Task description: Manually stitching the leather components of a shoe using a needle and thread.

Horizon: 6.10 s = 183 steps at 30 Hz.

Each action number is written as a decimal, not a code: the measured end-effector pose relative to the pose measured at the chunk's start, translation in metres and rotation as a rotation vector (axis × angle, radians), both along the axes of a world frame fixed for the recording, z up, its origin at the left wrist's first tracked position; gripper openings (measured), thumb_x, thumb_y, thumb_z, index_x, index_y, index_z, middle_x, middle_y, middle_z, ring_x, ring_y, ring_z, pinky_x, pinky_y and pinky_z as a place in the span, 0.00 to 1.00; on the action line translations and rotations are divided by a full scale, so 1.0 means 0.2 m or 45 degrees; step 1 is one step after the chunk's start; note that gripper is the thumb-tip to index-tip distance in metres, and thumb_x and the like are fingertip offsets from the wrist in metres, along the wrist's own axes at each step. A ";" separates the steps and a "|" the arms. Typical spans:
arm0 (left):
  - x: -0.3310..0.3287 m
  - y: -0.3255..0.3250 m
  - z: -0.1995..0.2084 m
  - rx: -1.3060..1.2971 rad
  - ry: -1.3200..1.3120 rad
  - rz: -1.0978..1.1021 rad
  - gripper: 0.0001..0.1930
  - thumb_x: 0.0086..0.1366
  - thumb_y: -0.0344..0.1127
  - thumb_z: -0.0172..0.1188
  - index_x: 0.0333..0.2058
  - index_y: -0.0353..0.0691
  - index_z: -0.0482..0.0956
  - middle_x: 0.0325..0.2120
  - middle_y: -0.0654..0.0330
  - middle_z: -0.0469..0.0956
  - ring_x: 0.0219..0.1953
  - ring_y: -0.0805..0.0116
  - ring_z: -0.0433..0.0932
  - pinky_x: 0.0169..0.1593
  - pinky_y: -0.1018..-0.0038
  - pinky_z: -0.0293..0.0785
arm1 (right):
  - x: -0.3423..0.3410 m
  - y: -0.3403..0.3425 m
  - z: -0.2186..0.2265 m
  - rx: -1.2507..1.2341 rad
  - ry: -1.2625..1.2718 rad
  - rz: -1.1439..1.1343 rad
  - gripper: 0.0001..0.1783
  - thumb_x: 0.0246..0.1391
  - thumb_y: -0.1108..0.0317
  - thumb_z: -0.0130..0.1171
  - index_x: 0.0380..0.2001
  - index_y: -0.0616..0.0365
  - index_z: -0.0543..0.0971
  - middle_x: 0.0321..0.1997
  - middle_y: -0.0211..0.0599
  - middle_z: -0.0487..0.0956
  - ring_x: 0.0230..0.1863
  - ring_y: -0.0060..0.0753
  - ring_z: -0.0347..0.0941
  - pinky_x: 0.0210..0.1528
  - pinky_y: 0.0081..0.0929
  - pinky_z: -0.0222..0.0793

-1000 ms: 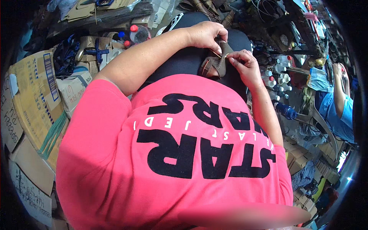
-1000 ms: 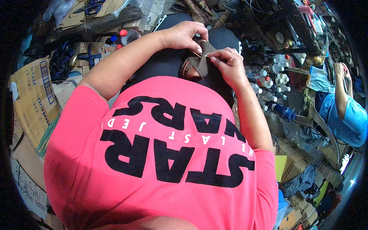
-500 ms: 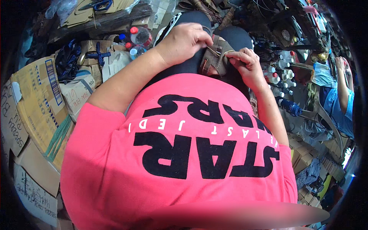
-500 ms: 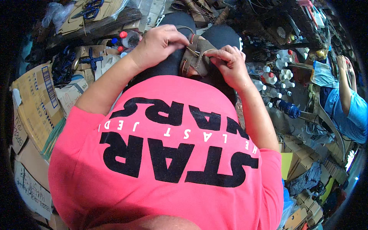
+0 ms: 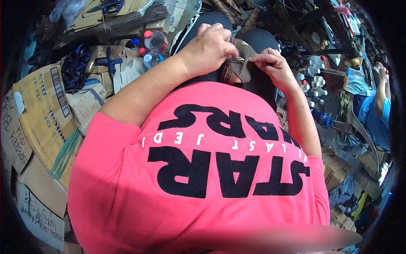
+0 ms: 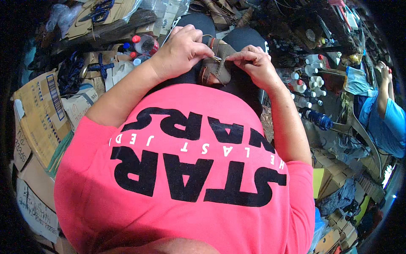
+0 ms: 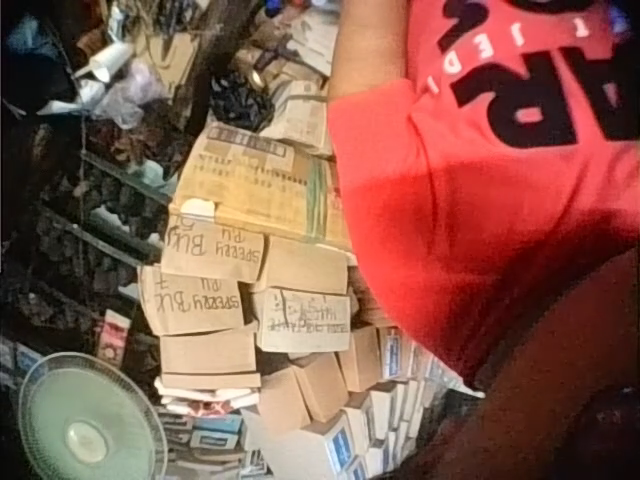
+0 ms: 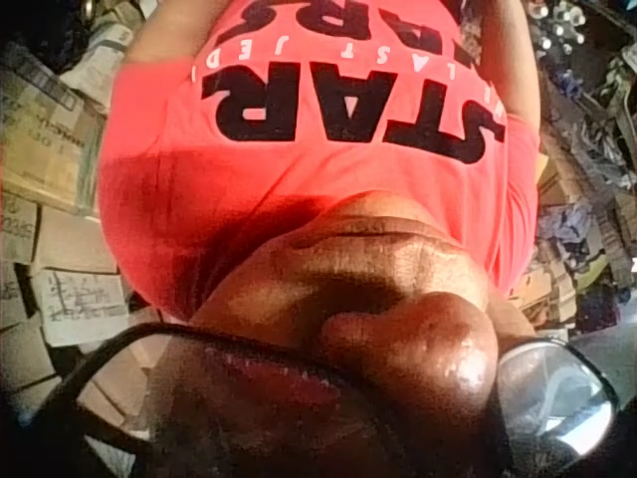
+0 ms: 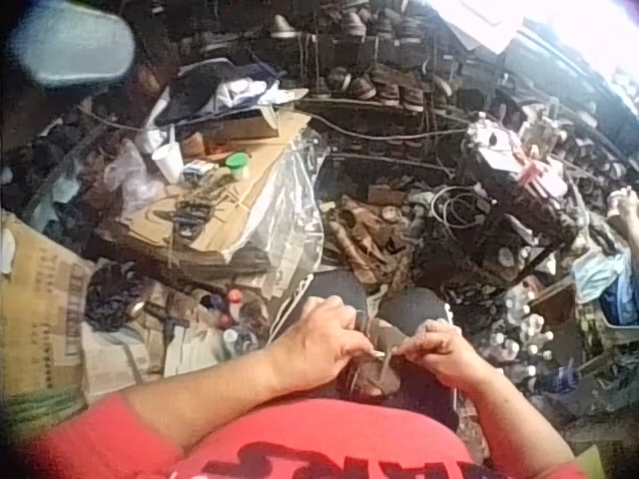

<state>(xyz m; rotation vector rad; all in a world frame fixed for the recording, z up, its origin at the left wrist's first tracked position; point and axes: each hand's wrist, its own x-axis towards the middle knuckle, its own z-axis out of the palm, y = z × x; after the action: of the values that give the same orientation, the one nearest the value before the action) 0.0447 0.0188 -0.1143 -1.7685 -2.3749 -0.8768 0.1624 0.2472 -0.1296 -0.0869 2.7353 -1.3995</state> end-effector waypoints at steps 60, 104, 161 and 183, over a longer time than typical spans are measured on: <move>-0.03 0.12 -0.04 -0.003 -0.193 -0.160 0.09 0.49 0.31 0.66 0.30 0.52 0.84 0.24 0.67 0.73 0.35 0.66 0.71 0.42 0.69 0.64 | -0.13 0.05 0.19 0.681 0.380 -0.191 0.09 0.48 0.71 0.60 0.35 0.48 0.82 0.38 0.31 0.78 0.46 0.40 0.72 0.49 0.35 0.62; 0.02 0.06 0.06 -0.295 -0.083 -0.008 0.04 0.55 0.34 0.60 0.30 0.46 0.76 0.24 0.64 0.76 0.37 0.64 0.75 0.42 0.68 0.60 | 0.01 -0.06 0.16 0.494 0.165 0.090 0.04 0.51 0.68 0.58 0.29 0.55 0.76 0.27 0.35 0.79 0.35 0.38 0.74 0.44 0.35 0.62; -0.29 0.25 0.04 -0.550 -0.473 -0.325 0.22 0.51 0.43 0.67 0.45 0.44 0.79 0.37 0.50 0.79 0.43 0.55 0.78 0.46 0.66 0.72 | 0.11 -0.06 0.13 0.438 0.110 -0.192 0.09 0.44 0.68 0.66 0.32 0.50 0.85 0.17 0.33 0.72 0.24 0.32 0.71 0.37 0.29 0.62; -0.30 0.31 -0.04 -0.452 -0.717 -0.396 0.18 0.45 0.35 0.70 0.35 0.39 0.77 0.26 0.60 0.76 0.31 0.69 0.73 0.37 0.70 0.68 | -0.02 0.00 0.06 -0.024 -0.118 -0.117 0.10 0.46 0.73 0.64 0.34 0.51 0.84 0.27 0.29 0.74 0.32 0.25 0.72 0.36 0.22 0.68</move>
<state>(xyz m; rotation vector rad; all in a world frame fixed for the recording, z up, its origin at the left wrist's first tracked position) -0.0147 0.0800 -0.1227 -2.3323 -2.7738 -1.1841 0.1588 0.2470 -0.1172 0.1011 2.6823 -1.4141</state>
